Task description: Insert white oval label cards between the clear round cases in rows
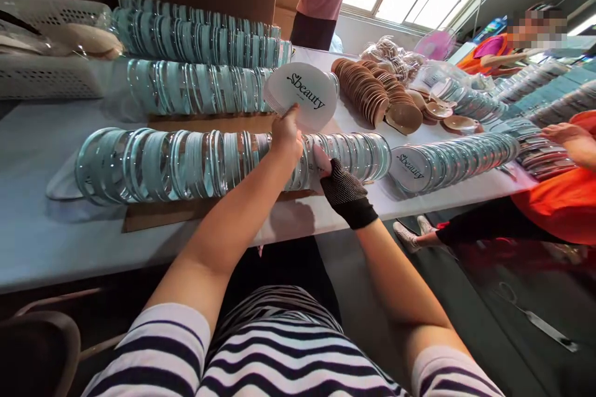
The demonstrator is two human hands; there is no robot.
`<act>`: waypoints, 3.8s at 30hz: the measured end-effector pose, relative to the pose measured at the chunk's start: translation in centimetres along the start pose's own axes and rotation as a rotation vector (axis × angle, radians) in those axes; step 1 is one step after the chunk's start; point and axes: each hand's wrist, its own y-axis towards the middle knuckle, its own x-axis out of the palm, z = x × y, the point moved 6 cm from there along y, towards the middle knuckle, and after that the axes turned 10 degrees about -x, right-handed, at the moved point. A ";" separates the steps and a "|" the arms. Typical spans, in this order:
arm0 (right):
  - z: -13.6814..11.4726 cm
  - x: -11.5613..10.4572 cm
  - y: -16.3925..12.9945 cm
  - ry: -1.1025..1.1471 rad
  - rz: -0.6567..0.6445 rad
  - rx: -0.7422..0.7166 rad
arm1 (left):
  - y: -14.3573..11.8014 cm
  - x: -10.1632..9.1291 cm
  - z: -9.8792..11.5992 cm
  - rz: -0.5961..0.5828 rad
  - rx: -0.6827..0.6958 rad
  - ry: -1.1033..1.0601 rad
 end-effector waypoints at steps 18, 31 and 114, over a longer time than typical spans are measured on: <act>-0.4 1.1 1.2 -0.067 0.000 -0.063 | -0.6 -0.1 0.4 0.038 -0.049 -0.075; 1.9 1.2 2.0 1.075 -0.125 -0.054 | -0.4 0.0 0.2 -0.015 0.055 -0.002; -5.2 3.2 1.3 1.019 -0.354 -0.119 | -0.6 -3.5 5.7 -0.051 0.147 -0.036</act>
